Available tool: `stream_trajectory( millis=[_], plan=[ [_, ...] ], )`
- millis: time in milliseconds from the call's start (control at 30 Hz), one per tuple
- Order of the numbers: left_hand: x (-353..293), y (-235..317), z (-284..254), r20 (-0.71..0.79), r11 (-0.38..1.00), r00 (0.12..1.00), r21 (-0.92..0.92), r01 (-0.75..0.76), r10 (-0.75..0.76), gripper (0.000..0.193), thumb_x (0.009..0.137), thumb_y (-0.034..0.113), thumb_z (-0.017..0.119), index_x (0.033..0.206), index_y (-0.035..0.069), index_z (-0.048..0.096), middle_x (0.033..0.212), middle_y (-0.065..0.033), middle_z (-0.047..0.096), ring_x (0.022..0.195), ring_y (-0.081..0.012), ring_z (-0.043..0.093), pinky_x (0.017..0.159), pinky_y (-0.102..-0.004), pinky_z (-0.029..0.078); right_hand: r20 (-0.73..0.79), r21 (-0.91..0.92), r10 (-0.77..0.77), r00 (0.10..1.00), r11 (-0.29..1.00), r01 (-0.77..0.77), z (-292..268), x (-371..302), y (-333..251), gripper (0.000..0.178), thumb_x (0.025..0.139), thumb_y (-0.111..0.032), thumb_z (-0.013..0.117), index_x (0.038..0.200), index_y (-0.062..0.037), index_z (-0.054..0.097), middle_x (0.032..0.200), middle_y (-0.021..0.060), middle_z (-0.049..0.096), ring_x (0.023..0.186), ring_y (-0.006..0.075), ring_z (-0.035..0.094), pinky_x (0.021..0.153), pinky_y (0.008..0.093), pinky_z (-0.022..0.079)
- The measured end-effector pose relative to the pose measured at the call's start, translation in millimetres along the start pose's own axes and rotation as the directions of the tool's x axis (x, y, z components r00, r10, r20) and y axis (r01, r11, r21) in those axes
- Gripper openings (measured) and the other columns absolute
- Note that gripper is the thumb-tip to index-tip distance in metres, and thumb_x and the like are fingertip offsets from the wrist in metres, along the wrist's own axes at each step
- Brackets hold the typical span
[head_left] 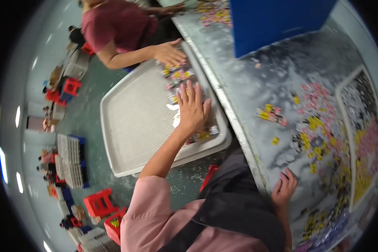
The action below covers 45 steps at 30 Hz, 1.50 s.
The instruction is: Sorting small colorful components into stacks and placing them into a white organizing tray.
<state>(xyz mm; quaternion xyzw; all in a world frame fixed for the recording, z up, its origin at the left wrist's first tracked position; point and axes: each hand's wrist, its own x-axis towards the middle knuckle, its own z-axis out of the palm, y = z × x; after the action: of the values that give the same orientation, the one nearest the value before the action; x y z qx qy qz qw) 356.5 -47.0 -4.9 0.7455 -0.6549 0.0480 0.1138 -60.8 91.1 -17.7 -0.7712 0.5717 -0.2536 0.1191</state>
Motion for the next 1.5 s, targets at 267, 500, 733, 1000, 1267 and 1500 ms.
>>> stream_trajectory(
  millis=[267,500,733,1000,1267,1500],
  plan=[
    [-28.1,175.6,44.6,-0.057,0.825,0.868,-0.286,-0.487,0.493,0.069,0.098,0.046,0.052,0.152,0.007,0.036,0.161,-0.0257,0.022,0.149,-0.0487,0.014,0.118,-0.0627,0.013,-0.030,0.029,-0.029,0.999,0.999,0.030,-1.1,-4.8,-7.0,0.026,0.087,-0.002,0.058,0.112,-0.0013,0.064,0.128,0.0159,0.058,0.118,0.0390,0.052,0.102,0.0501,0.041],
    [-9.2,212.9,69.1,-0.045,0.822,0.861,-0.276,-0.498,0.507,0.059,0.099,0.039,0.052,0.151,0.013,0.041,0.158,-0.0253,0.028,0.145,-0.0487,0.024,0.115,-0.0644,0.021,-0.089,0.027,-0.039,0.995,0.999,0.042,-2.6,-14.0,-2.1,0.027,0.084,-0.001,0.058,0.111,-0.0018,0.063,0.126,0.0168,0.059,0.116,0.0393,0.053,0.100,0.0498,0.042],
    [-17.7,210.1,70.8,-0.069,0.894,0.921,-0.225,-0.388,0.383,0.059,0.097,0.037,0.055,0.151,0.015,0.041,0.158,-0.0236,0.030,0.145,-0.0483,0.025,0.114,-0.0665,0.019,-0.123,0.105,-0.060,0.991,0.992,0.073,-6.4,-13.1,-0.4,0.030,0.081,0.002,0.061,0.111,-0.0014,0.063,0.122,0.0166,0.060,0.114,0.0377,0.055,0.098,0.0460,0.045],
    [-93.1,244.5,44.3,0.110,0.765,0.770,-0.269,-0.585,0.628,0.074,0.101,0.045,0.047,0.154,-0.003,0.027,0.161,-0.0267,0.020,0.150,-0.0470,0.012,0.119,-0.0625,0.007,-0.327,0.087,0.203,0.923,0.979,-0.185,-60.3,-99.9,23.0,0.031,0.082,0.001,0.062,0.113,-0.0022,0.063,0.124,0.0148,0.060,0.116,0.0364,0.055,0.099,0.0454,0.046],
    [-130.7,355.1,42.6,0.014,0.541,0.587,-0.405,-0.737,0.809,0.074,0.101,0.046,0.046,0.153,-0.003,0.027,0.161,-0.0300,0.017,0.149,-0.0475,0.014,0.119,-0.0618,0.009,-0.616,-0.067,0.414,0.670,0.820,-0.569,-144.4,-224.8,104.6,0.036,0.082,0.003,0.061,0.118,-0.0010,0.057,0.127,0.0207,0.056,0.116,0.0408,0.052,0.100,0.0476,0.043],
    [-125.1,366.3,50.4,-0.085,0.535,0.605,-0.382,-0.754,0.792,0.058,0.102,0.034,0.050,0.149,0.002,0.038,0.158,-0.0271,0.025,0.148,-0.0456,0.018,0.119,-0.0579,0.013,-0.738,-0.311,0.498,0.455,0.348,-0.884,-209.0,-297.5,212.3,0.035,0.082,-0.004,0.066,0.115,0.0015,0.060,0.114,0.0199,0.058,0.110,0.0421,0.054,0.096,0.0500,0.045]
  ],
)
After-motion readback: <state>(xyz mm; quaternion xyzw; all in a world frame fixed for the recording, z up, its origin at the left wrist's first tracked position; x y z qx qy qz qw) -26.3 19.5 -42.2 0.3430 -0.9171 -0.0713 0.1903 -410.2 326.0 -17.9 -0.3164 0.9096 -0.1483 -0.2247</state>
